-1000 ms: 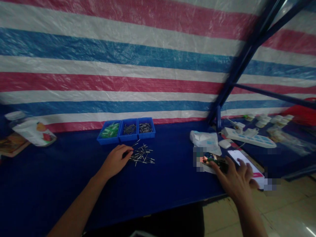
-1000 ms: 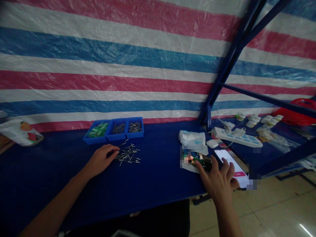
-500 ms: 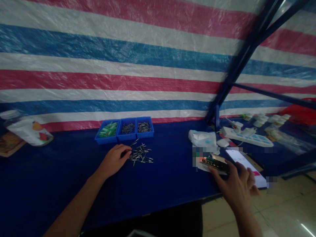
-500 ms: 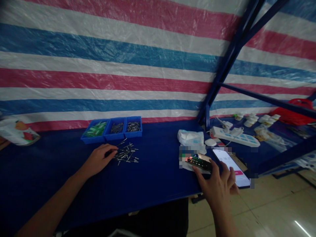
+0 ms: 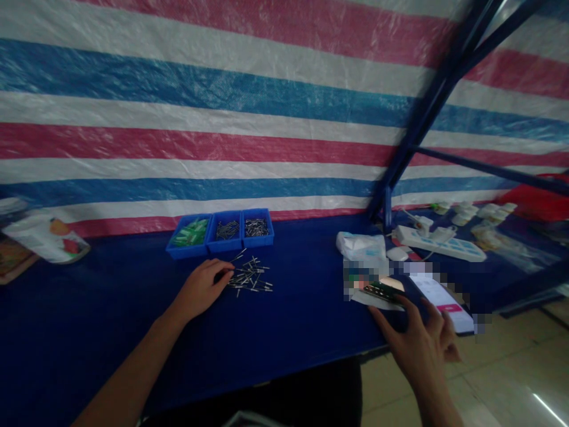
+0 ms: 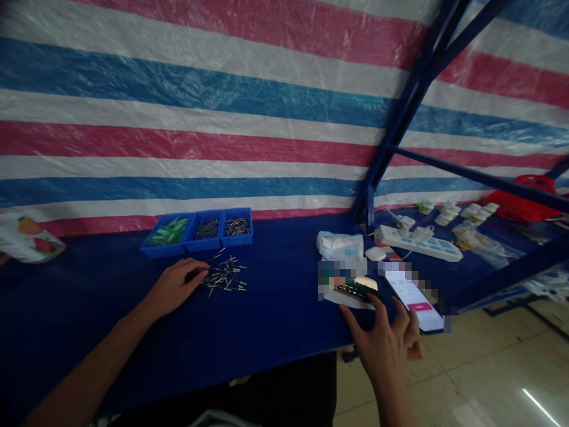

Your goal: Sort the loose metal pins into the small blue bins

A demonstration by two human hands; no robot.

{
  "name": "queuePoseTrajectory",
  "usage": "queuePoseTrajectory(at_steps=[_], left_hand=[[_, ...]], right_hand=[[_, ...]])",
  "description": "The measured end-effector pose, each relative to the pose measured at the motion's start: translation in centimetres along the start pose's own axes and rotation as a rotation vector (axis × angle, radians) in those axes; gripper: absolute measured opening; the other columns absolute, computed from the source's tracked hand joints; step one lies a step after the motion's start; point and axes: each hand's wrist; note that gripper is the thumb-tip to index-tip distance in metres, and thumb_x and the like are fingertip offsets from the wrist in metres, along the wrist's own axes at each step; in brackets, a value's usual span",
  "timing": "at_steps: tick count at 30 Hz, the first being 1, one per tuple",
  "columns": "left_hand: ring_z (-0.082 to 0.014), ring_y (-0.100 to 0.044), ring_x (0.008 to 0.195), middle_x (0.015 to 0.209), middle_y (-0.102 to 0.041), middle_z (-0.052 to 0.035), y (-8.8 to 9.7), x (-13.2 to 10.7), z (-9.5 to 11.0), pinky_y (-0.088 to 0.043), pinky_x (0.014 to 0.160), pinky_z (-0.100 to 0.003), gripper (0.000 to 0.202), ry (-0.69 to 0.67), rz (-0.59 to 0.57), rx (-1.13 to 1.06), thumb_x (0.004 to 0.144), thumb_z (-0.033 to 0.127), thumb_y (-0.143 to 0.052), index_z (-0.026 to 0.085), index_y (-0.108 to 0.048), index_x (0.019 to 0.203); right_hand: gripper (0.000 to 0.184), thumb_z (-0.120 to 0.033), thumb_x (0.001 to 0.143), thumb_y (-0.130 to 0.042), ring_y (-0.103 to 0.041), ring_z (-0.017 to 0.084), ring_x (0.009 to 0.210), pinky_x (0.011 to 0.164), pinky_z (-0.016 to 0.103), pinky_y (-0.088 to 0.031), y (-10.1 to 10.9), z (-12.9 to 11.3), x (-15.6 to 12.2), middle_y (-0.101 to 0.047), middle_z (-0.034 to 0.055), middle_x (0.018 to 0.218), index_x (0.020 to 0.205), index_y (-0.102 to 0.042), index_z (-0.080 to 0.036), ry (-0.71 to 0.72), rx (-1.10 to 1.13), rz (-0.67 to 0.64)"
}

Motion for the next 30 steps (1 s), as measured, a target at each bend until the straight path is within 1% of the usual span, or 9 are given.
queuePoseTrajectory(at_steps=[6,15,23,30], left_hand=[[-0.0241,-0.065,0.093,0.096,-0.072,-0.0056,0.10,-0.04,0.23,-0.051,0.088,-0.039,0.028,0.008,-0.002,-0.010,0.093,0.040,-0.051,0.022,-0.072,0.101],[-0.0240,-0.066,0.093,0.097,-0.073,-0.0058,0.20,0.02,0.34,-0.052,0.088,-0.039,0.029,0.007,-0.002,-0.006,0.092,0.040,-0.051,0.022,-0.072,0.100],[-0.0238,-0.066,0.092,0.095,-0.072,-0.0057,0.12,-0.01,0.29,-0.052,0.087,-0.039,0.027,0.000,-0.003,0.003,0.092,0.037,-0.051,0.022,-0.072,0.100],[-0.0236,-0.066,0.091,0.094,-0.072,-0.0059,0.10,0.02,0.10,-0.051,0.086,-0.039,0.027,-0.002,-0.018,-0.001,0.092,0.036,-0.051,0.022,-0.072,0.101]], right_hand=[[0.077,-0.082,0.074,-0.047,-0.021,0.047,0.143,0.102,0.072,-0.031,0.43,-0.65,-0.24,-0.034,0.0154,0.150,0.129,-0.056,-0.029,0.001,-0.008,0.007],[0.072,-0.079,0.075,-0.052,-0.021,0.048,0.143,0.102,0.072,-0.031,0.37,-0.69,-0.23,-0.034,0.0147,0.149,0.127,-0.057,-0.030,-0.006,-0.004,0.007],[0.071,-0.079,0.076,-0.049,-0.021,0.047,0.142,0.101,0.072,-0.031,0.39,-0.60,-0.23,-0.034,0.0153,0.148,0.124,-0.058,-0.028,0.017,-0.012,0.017],[0.071,-0.078,0.075,-0.052,-0.020,0.046,0.143,0.104,0.071,-0.031,0.57,-0.86,-0.31,-0.034,0.0151,0.149,0.125,-0.058,-0.028,0.005,0.008,0.009]])
Point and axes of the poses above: each hand's wrist, its own x-axis towards the middle knuckle, its own y-axis out of the back of the hand, z = x × y
